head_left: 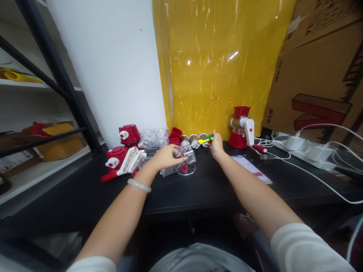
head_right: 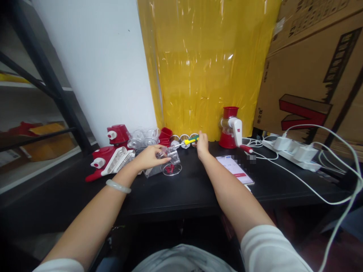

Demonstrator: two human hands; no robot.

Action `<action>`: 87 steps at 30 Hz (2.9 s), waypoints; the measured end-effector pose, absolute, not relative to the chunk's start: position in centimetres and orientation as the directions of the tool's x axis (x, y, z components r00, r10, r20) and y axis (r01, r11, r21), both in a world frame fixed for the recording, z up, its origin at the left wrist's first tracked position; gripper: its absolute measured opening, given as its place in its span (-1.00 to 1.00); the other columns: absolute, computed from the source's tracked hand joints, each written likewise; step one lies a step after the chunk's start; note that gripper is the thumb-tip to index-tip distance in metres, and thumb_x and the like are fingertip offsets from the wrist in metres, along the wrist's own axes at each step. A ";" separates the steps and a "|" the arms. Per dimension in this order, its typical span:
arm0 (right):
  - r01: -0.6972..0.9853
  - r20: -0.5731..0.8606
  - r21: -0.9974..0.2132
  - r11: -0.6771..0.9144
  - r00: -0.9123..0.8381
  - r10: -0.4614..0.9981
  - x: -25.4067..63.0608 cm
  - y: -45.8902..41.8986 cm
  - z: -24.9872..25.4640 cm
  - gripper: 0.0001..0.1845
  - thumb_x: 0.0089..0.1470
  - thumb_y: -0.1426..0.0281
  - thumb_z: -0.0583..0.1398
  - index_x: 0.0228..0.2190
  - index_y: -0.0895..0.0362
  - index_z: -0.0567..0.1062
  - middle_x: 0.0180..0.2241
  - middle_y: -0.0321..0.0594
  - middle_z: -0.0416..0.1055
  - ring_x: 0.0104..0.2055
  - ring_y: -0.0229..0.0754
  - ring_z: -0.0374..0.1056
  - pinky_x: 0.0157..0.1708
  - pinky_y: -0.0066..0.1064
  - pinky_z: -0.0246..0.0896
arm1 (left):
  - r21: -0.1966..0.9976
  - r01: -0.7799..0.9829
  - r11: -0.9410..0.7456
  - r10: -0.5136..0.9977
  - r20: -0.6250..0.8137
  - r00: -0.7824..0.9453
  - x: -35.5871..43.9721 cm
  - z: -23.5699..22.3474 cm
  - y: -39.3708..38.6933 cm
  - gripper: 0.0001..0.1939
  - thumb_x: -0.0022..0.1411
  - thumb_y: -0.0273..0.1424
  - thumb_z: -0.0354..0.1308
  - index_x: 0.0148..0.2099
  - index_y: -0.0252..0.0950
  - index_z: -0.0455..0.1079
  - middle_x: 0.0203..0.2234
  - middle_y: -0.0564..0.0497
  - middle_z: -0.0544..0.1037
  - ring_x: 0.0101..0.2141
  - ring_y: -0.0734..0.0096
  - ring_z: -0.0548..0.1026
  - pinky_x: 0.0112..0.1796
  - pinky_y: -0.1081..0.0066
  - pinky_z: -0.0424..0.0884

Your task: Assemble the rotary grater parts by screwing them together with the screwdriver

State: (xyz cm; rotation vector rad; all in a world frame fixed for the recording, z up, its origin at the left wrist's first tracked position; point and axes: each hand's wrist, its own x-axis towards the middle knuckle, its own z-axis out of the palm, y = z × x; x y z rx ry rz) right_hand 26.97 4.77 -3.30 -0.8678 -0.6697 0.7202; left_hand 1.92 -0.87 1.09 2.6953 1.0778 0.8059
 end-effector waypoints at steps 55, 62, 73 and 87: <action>-0.121 0.236 -0.912 0.393 0.629 0.741 26.6 4.4 -3.2 -0.88 0.05 0.29 0.05 -0.46 0.06 0.25 -0.59 -0.44 0.19 -0.62 -0.32 0.16 -0.61 -0.45 0.16 | -0.174 0.699 -0.694 0.583 0.435 0.686 3.5 1.6 -3.3 -0.36 0.18 0.00 0.13 0.27 -0.02 0.20 -0.14 -0.07 0.41 -0.15 0.14 0.46 -0.18 0.26 0.38; -0.024 0.337 -0.894 0.448 0.623 0.706 26.8 4.2 -3.4 -0.56 0.06 -0.07 0.04 -0.50 0.04 0.21 -0.65 -0.46 0.11 -0.64 -0.31 0.13 -0.63 -0.44 0.13 | -0.227 0.720 -0.656 0.595 0.431 0.678 4.0 1.7 -3.5 -0.39 0.21 0.03 0.09 0.26 -0.01 0.20 -0.11 -0.08 0.40 -0.13 0.14 0.46 -0.21 0.28 0.38; -0.214 0.300 -0.820 0.530 0.629 0.717 26.8 4.0 -2.2 -0.73 -0.14 0.16 0.18 -0.45 0.05 0.28 -0.56 -0.47 0.22 -0.59 -0.34 0.18 -0.59 -0.48 0.13 | -0.299 0.728 -0.617 0.562 0.480 0.673 4.3 1.4 -4.9 -0.43 0.25 -0.03 0.09 0.26 0.00 0.21 -0.06 -0.13 0.38 -0.11 0.10 0.42 -0.25 0.27 0.40; -0.127 0.404 -0.759 0.639 0.677 0.614 26.9 2.7 -0.7 -0.61 -0.12 0.04 0.22 -0.47 0.06 0.25 -0.57 -0.45 0.12 -0.59 -0.35 0.11 -0.61 -0.48 0.06 | -0.379 0.717 -0.585 0.469 0.563 0.681 4.7 1.5 -5.4 -0.57 0.31 -0.15 0.07 0.21 0.01 0.26 0.00 -0.17 0.36 -0.05 0.07 0.35 -0.20 0.22 0.41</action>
